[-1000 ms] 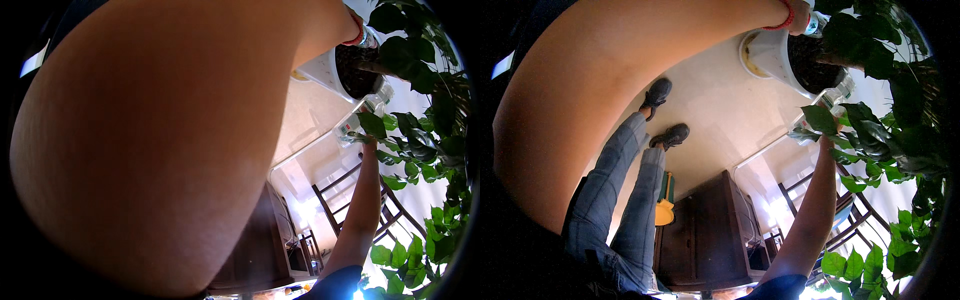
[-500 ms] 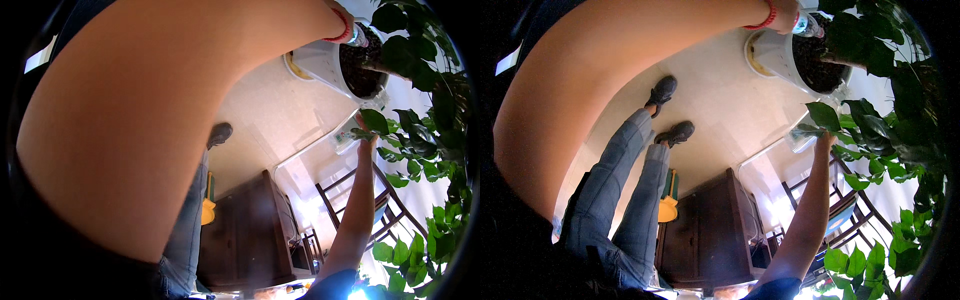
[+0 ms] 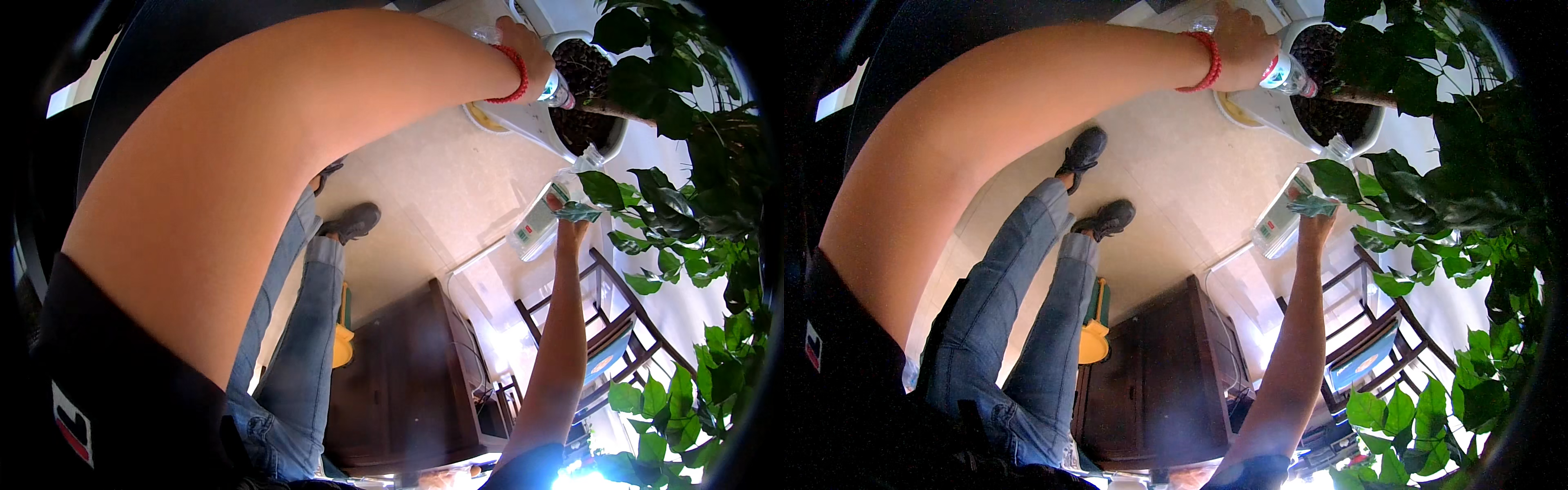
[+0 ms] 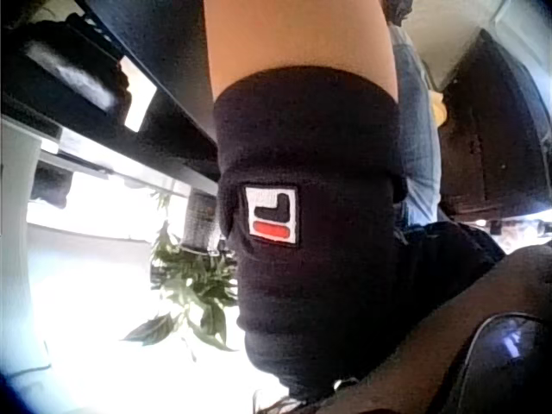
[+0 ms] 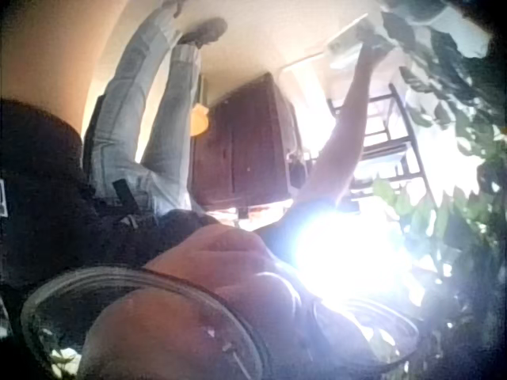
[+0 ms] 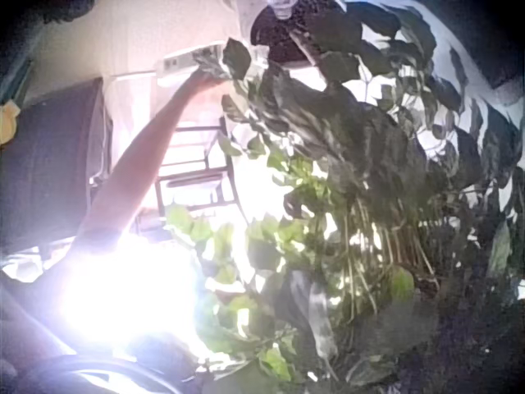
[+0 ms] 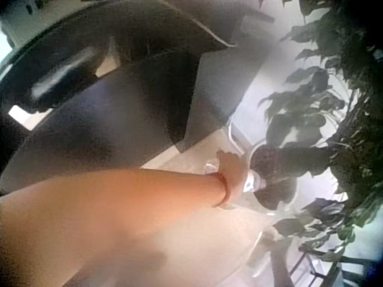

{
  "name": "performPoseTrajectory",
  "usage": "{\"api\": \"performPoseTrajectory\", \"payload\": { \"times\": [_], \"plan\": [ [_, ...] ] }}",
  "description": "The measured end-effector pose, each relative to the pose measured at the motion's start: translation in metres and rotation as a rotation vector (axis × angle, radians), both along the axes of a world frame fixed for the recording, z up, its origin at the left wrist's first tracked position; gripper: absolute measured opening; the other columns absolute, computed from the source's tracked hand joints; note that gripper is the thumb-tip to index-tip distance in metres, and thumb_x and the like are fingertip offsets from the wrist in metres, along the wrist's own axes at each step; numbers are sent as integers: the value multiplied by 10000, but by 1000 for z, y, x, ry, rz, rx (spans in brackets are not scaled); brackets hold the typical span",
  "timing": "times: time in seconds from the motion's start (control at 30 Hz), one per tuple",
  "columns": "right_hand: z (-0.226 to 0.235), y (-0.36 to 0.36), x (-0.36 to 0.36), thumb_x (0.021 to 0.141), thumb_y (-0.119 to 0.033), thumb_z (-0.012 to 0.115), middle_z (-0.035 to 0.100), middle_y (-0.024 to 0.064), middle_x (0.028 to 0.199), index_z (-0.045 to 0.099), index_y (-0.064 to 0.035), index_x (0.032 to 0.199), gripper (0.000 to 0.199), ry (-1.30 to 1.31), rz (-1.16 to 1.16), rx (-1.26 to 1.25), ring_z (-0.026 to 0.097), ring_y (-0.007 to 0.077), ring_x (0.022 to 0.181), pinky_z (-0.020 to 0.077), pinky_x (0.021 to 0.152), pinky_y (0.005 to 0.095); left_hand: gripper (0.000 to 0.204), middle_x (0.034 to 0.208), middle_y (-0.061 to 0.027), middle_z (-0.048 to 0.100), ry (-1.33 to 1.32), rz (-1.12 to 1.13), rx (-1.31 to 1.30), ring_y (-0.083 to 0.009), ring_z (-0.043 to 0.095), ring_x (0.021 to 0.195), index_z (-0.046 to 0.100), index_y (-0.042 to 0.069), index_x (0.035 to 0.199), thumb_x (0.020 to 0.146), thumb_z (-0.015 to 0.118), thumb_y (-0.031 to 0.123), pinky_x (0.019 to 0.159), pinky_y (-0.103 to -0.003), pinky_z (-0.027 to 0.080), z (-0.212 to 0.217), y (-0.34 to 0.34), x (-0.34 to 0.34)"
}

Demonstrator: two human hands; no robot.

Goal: The person fills water bottles at a sink, carries them through an office, and pours water into several indoor potted plants.

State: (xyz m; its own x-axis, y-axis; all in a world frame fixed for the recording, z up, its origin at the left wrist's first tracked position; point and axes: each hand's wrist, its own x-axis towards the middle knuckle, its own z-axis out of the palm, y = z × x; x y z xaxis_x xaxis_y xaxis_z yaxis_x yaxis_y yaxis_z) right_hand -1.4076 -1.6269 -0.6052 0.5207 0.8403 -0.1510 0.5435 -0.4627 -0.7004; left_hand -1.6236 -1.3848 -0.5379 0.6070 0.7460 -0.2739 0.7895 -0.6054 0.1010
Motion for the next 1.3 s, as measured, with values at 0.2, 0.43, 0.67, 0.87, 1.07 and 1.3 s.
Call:
{"api": "performPoseTrajectory", "payload": {
  "times": [0.2,0.43,0.67,0.87,1.07,1.3],
  "plan": [
    [-11,-2,-10,588,-288,827,458,153,1210,411,20,1246,837,175,-66,-50,424,284,1103,298,972,359,239,925,-96,631,-107,-169,284,-242,571,912,675,122,937,719,678,219,753,-446,371,10,-13,1],
    [-28,-5,-4,570,-247,831,444,166,1226,418,12,1251,837,152,-31,-57,380,295,1150,257,1000,384,300,1036,-111,629,-49,-344,598,-283,552,1031,672,152,1014,750,646,294,838,-509,371,19,-4,15],
    [-23,5,-14,580,-210,822,549,134,1064,541,14,1101,633,105,-19,6,500,252,982,361,915,368,301,1127,-101,595,-120,-138,428,-305,533,1068,653,167,1060,785,617,284,863,-517,371,19,36,23],
    [3,35,-24,603,-187,800,629,101,933,603,3,1024,503,152,112,-86,593,202,831,464,791,327,297,1199,-112,565,11,217,222,-341,510,1103,646,190,1080,799,610,281,886,-542,361,-7,43,32],
    [20,60,-29,626,-212,780,646,81,908,612,2,1030,487,307,99,-190,609,183,793,480,746,313,402,999,-152,630,-226,178,-91,-297,557,1022,620,68,1055,714,657,278,804,-498,396,14,28,-17],
    [2,80,3,619,-247,792,653,86,901,637,-14,980,457,183,28,-129,616,187,788,476,750,310,608,1003,-185,562,-544,228,-56,-326,560,938,489,8,1117,630,714,293,762,-488,430,-4,-34,-49]
  ]
}}
